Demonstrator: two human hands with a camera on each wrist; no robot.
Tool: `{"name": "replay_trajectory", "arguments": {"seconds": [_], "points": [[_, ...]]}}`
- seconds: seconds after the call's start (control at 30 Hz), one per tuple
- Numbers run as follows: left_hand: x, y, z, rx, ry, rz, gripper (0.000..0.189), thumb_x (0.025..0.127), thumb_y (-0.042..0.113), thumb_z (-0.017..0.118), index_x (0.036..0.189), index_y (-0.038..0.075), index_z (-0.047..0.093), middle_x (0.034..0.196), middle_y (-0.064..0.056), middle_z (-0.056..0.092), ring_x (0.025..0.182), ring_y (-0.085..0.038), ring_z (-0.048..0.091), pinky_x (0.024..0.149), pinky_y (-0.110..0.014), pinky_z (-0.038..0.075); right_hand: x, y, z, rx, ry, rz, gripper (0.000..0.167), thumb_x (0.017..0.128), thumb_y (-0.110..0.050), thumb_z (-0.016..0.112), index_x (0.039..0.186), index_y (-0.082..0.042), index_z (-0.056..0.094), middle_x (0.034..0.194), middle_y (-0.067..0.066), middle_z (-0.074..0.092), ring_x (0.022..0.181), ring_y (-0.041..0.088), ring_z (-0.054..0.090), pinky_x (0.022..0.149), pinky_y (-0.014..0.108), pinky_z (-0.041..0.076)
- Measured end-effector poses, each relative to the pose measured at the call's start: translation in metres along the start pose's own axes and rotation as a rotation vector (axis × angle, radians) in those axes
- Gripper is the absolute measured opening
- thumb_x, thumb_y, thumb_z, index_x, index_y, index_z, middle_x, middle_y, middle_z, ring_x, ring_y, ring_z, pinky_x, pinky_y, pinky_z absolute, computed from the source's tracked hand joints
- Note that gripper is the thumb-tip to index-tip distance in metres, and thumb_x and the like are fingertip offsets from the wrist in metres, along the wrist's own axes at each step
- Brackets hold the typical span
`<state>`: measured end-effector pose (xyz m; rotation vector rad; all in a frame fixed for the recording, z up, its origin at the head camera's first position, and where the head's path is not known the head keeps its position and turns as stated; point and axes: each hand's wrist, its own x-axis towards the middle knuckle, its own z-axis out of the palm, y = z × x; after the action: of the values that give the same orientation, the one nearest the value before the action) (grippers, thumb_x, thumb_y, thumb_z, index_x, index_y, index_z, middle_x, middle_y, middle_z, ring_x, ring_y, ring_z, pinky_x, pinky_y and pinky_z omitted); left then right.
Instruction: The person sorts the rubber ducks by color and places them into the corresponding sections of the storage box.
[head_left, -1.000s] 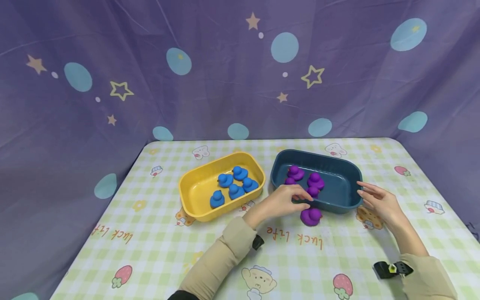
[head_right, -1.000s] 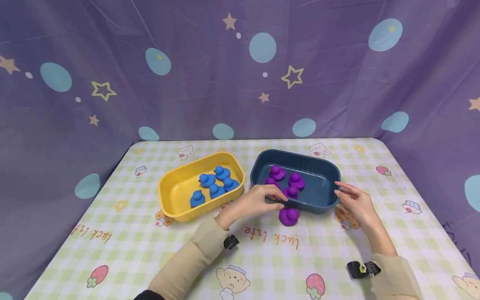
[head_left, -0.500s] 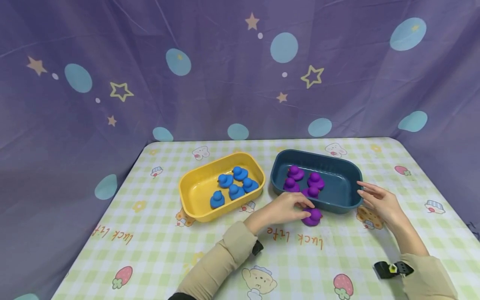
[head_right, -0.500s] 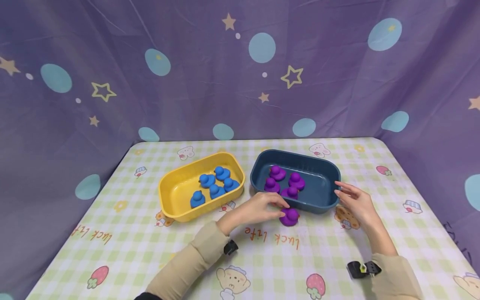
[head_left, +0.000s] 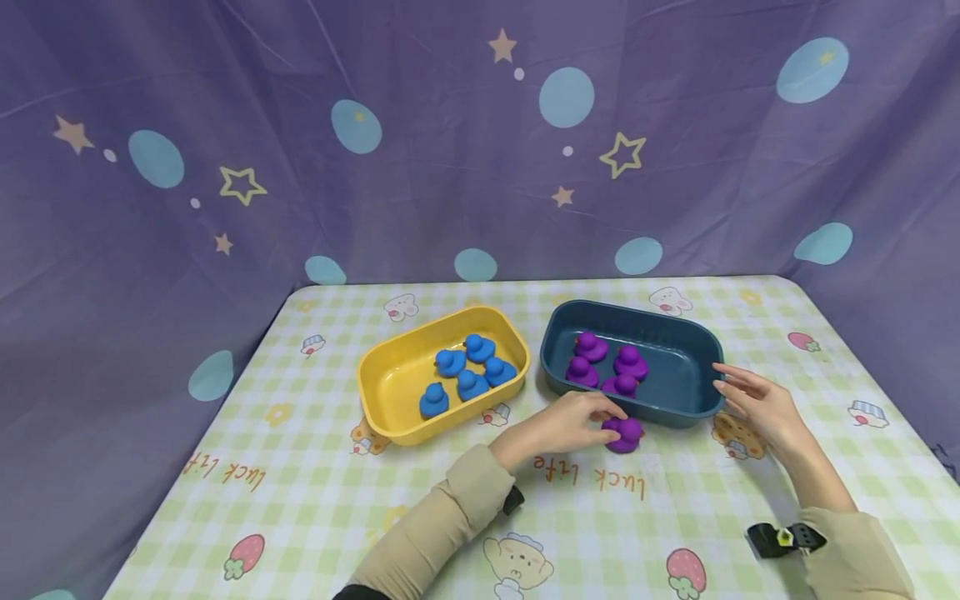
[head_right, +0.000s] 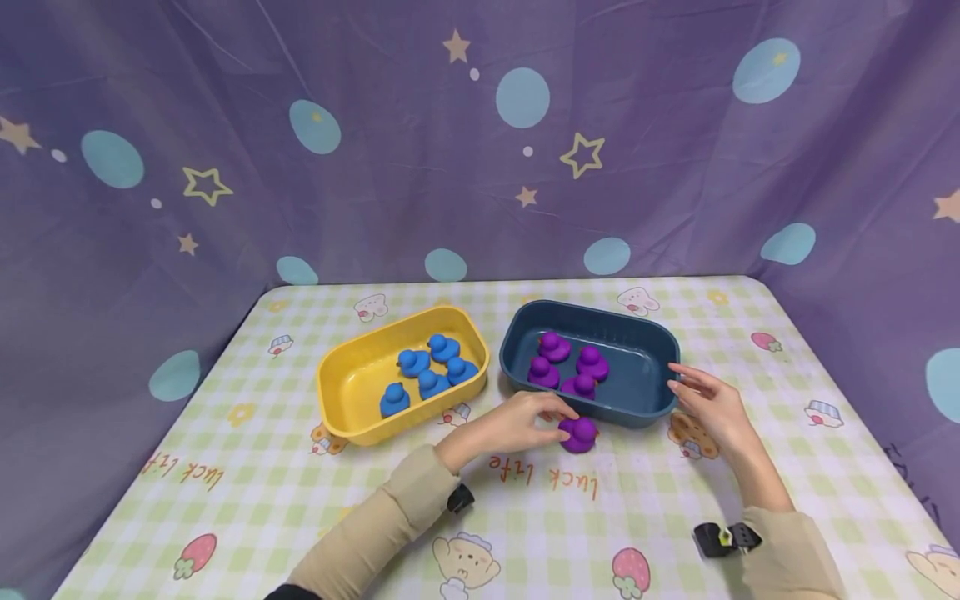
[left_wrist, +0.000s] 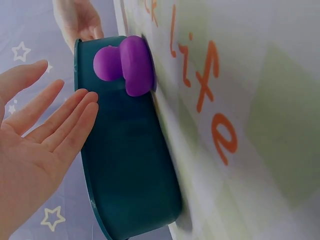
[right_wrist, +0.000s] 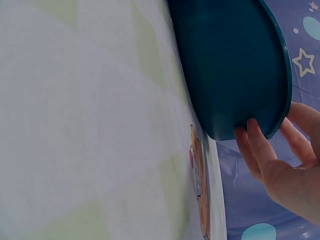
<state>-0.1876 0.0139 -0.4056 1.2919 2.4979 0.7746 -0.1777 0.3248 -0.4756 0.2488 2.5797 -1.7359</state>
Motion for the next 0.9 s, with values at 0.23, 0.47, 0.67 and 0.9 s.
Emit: {"name": "replay_trajectory", "arguments": {"seconds": [0.23, 0.47, 0.67, 0.9], "points": [[0.002, 0.0, 0.003, 0.025, -0.033, -0.02, 0.031, 0.086, 0.026, 0.058, 0.114, 0.012, 0.059, 0.114, 0.0, 0.057, 0.096, -0.007, 0.055, 0.08, -0.011, 0.039, 0.001, 0.002, 0.0, 0.001, -0.002, 0.007, 0.059, 0.082, -0.05, 0.052, 0.133, -0.022, 0.041, 0.135, 0.025, 0.027, 0.09, -0.009, 0.043, 0.07, 0.011, 0.046], [0.004, -0.001, 0.005, 0.054, -0.059, -0.038, 0.034, 0.086, 0.028, 0.058, 0.117, 0.013, 0.057, 0.116, -0.001, 0.055, 0.099, -0.006, 0.053, 0.083, -0.012, 0.039, 0.003, 0.004, -0.001, -0.012, 0.005, 0.006, 0.059, 0.082, -0.051, 0.051, 0.133, -0.022, 0.041, 0.134, 0.024, 0.029, 0.09, -0.008, 0.044, 0.07, 0.012, 0.046], [0.005, -0.002, 0.007, 0.064, -0.079, -0.053, 0.036, 0.086, 0.028, 0.057, 0.119, 0.012, 0.055, 0.119, -0.001, 0.054, 0.109, -0.007, 0.048, 0.089, -0.014, 0.036, 0.002, 0.002, -0.001, -0.012, 0.005, 0.004, 0.059, 0.082, -0.051, 0.051, 0.133, -0.022, 0.041, 0.134, 0.025, 0.028, 0.091, -0.008, 0.043, 0.07, 0.012, 0.046], [0.01, -0.006, 0.012, 0.069, -0.103, -0.064, 0.038, 0.087, 0.028, 0.056, 0.122, 0.013, 0.053, 0.123, -0.001, 0.052, 0.115, -0.01, 0.044, 0.094, -0.016, 0.033, 0.0, -0.004, -0.001, -0.038, -0.003, 0.042, 0.066, 0.079, -0.057, 0.051, 0.134, -0.021, 0.04, 0.135, 0.021, 0.03, 0.09, -0.007, 0.046, 0.075, 0.016, 0.047]]}}
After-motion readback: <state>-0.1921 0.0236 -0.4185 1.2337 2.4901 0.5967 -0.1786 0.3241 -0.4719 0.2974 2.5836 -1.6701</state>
